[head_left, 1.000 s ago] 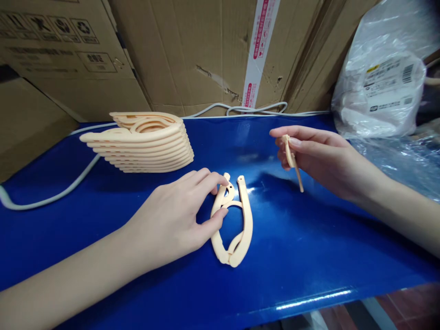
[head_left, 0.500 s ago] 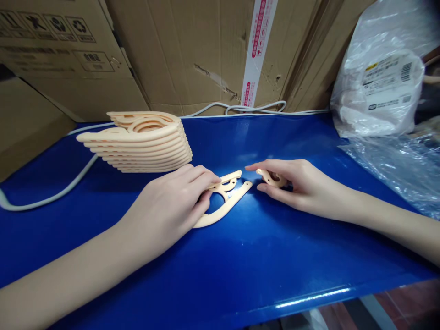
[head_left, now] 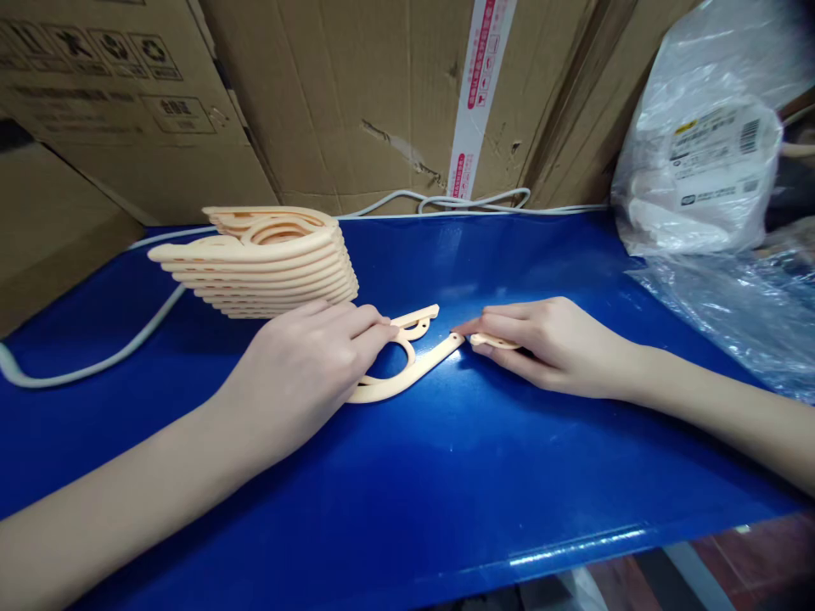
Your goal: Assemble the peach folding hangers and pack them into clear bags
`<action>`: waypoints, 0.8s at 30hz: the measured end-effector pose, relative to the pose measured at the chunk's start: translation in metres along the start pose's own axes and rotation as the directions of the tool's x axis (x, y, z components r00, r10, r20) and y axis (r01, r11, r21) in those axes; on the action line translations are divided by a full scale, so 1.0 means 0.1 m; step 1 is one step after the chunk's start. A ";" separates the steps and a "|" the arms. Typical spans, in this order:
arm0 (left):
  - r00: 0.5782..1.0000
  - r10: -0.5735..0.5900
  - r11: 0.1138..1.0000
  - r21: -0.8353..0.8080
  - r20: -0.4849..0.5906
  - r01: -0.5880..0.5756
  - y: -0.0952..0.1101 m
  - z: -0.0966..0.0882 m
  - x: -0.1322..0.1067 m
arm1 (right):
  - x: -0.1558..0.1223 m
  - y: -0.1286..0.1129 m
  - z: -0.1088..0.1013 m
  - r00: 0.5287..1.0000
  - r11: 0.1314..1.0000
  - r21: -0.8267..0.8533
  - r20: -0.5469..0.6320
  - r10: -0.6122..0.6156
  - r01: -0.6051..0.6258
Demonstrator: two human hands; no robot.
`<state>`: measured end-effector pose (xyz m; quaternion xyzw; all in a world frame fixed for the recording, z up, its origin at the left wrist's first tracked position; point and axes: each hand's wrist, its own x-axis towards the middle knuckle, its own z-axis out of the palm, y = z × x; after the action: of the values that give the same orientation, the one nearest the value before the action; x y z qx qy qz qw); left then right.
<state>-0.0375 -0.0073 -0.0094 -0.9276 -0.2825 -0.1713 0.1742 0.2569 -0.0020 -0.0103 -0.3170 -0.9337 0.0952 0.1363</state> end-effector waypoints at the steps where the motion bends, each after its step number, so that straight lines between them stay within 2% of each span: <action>1: 1.000 0.005 1.000 0.027 0.002 -0.005 -0.01 0.00 0.00 | 0.00 0.00 -0.01 0.999 0.999 0.034 0.016 -0.034 0.033; 4: 1.000 -0.004 0.996 0.092 0.009 0.003 -0.01 -0.01 -0.01 | 0.00 0.00 -0.04 0.994 0.986 0.150 0.067 -0.083 0.072; 6: 1.000 -0.017 0.993 0.113 0.024 0.015 0.01 -0.02 0.00 | 0.01 -0.01 -0.05 0.996 0.984 0.171 0.074 -0.056 0.043; 8: 1.000 -0.021 0.992 0.125 0.017 0.018 0.05 -0.04 0.02 | 0.02 -0.02 -0.05 0.998 0.992 0.121 0.061 0.011 -0.018; 10: 1.000 -0.021 0.996 0.086 -0.019 0.022 0.11 -0.05 0.05 | 0.02 -0.03 -0.03 0.997 0.996 0.048 0.038 0.073 -0.075; 13: 0.999 -0.018 0.996 -0.093 -0.046 0.013 0.20 -0.05 0.08 | 0.02 -0.06 -0.01 0.996 0.996 0.014 0.018 0.086 -0.086; 18: 0.997 -0.014 0.953 -0.301 0.075 0.037 0.25 0.05 0.04 | 0.01 -0.06 0.02 0.995 0.995 -0.009 0.006 0.100 -0.100; 24: 0.971 -0.079 0.881 -0.440 0.227 0.175 0.21 0.12 0.03 | 0.04 -0.03 -0.04 0.995 0.994 0.057 -0.030 0.099 -0.097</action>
<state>-0.0208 -0.0174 -0.0234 -0.9343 -0.3111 -0.1488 -0.0902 0.2533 -0.0019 -0.0049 -0.3602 -0.9117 0.1222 0.1556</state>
